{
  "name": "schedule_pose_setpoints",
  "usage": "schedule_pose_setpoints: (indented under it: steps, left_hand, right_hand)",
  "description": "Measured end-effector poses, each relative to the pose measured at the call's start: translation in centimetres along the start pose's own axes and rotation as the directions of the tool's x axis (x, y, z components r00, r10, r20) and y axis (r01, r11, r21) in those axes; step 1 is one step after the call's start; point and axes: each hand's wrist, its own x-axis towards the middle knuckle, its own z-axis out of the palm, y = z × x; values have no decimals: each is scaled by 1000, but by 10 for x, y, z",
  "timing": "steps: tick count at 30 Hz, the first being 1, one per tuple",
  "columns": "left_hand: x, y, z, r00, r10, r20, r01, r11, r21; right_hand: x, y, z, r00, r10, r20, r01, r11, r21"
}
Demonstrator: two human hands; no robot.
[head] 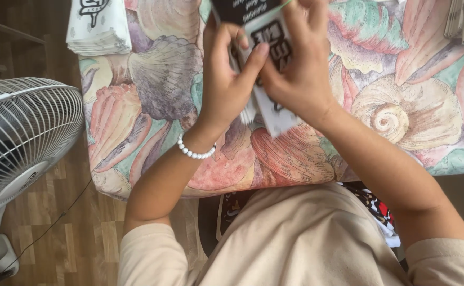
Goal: Sorting and stacking printed paper wrappers into organized piles
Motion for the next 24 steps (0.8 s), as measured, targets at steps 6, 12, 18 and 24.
schedule_pose_setpoints:
  steps: [6, 12, 18, 24]
  left_hand:
    - [41, 27, 2, 884, 467, -32, -458, 878, 142]
    - [38, -11, 38, 869, 492, -51, -490, 870, 55]
    - [30, -36, 49, 877, 472, -89, -462, 880, 113]
    - [23, -43, 63, 904, 422, -69, -412, 903, 123]
  right_hand:
    - [29, -1, -26, 936, -211, -281, 240, 968, 73]
    - [11, 42, -24, 938, -204, -281, 291, 904, 312]
    - [3, 64, -35, 987, -58, -147, 121, 875, 468]
    - [4, 82, -17, 999, 43, -28, -13, 743, 669]
